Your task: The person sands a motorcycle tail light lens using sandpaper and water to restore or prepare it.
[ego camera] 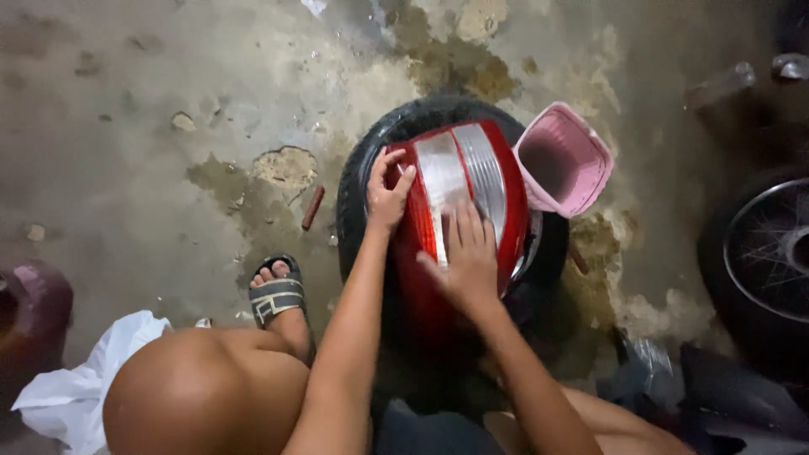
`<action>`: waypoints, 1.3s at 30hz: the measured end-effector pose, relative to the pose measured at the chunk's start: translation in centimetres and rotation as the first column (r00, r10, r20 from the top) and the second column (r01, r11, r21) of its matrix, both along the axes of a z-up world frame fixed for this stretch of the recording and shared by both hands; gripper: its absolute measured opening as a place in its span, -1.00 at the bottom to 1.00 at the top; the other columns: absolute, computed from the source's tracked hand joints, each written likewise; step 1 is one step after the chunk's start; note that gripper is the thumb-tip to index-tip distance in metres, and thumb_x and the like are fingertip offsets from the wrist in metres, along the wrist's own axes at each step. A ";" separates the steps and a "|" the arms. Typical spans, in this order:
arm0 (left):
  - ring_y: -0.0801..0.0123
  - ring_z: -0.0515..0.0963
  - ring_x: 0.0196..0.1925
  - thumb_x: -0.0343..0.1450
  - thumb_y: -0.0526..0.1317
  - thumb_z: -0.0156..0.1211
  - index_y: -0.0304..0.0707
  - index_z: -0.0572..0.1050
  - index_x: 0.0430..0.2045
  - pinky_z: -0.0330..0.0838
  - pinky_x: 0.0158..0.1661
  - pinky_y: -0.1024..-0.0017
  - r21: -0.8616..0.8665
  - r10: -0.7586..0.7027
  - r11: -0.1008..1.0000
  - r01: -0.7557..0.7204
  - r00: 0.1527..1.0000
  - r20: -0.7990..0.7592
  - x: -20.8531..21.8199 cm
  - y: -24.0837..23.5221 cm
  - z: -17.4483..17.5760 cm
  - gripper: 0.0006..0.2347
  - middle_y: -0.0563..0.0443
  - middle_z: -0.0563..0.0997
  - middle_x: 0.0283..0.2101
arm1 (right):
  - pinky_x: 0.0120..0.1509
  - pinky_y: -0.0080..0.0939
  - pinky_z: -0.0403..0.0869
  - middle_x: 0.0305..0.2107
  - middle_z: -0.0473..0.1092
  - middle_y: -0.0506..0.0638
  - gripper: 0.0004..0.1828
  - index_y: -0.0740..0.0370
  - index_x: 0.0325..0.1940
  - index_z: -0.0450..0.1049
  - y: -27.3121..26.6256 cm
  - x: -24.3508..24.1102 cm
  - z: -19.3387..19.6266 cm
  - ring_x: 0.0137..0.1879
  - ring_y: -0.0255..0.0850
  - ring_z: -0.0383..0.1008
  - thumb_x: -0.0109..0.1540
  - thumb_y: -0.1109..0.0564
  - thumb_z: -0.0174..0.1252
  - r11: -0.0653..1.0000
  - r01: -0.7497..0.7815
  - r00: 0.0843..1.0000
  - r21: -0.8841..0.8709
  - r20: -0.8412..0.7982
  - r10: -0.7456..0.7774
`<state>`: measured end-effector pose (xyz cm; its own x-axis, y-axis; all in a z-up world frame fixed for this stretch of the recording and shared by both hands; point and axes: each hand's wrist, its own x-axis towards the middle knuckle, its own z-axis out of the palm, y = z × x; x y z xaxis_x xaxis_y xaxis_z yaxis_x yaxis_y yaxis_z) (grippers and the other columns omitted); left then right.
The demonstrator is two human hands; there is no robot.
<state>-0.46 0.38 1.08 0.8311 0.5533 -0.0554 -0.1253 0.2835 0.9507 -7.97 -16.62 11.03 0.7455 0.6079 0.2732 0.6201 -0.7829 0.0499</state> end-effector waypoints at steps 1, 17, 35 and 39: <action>-0.15 0.26 0.44 0.38 -0.07 0.41 0.07 0.59 0.05 0.08 0.42 0.06 -0.006 -0.005 1.000 0.004 1.000 -0.008 -0.2 -0.1 0.1 -0.66 -0.29 0.33 0.38 | 0.51 0.28 0.11 0.40 0.20 0.35 0.02 0.33 0.46 0.25 -1.2 -2.3 -0.7 0.54 0.22 0.13 0.25 -0.55 0.02 1.000 0.004 1.000 -0.006 -0.008 -0.005; -0.14 0.24 0.46 0.40 -0.09 0.39 0.05 0.57 0.08 0.04 0.43 0.07 0.004 -0.005 1.000 0.005 0.998 0.069 -0.1 -0.1 -0.6 -0.66 -0.32 0.31 0.38 | 0.53 0.30 0.04 0.41 0.18 0.30 0.00 0.29 0.47 0.27 2.3 7.8 0.5 0.57 0.17 0.07 0.32 -0.59 -0.13 0.992 -0.004 0.975 -0.123 -0.220 -0.023; -0.14 0.25 0.45 0.43 -0.10 0.39 0.05 0.56 0.07 0.04 0.43 0.04 -0.011 0.010 1.000 -0.009 0.996 0.088 -0.1 -0.3 -0.7 -0.68 -0.30 0.31 0.38 | 0.57 0.33 -0.09 0.55 -0.20 0.33 0.19 0.28 0.61 -0.07 -5.7 -9.5 -4.4 0.63 0.29 -0.24 0.22 -0.65 -0.11 0.970 0.029 0.977 -0.242 -0.199 -0.079; -0.15 0.25 0.46 0.44 -0.10 0.38 0.06 0.56 0.07 0.03 0.44 0.04 -0.007 0.014 1.000 -0.013 0.995 0.102 -0.5 -0.1 0.0 -0.69 -0.30 0.32 0.37 | 0.57 0.37 -0.09 0.54 -0.13 0.34 0.11 0.25 0.61 0.00 -3.2 -7.1 -2.0 0.63 0.31 -0.21 0.26 -0.60 -0.12 0.987 0.041 0.971 -0.153 -0.226 -0.075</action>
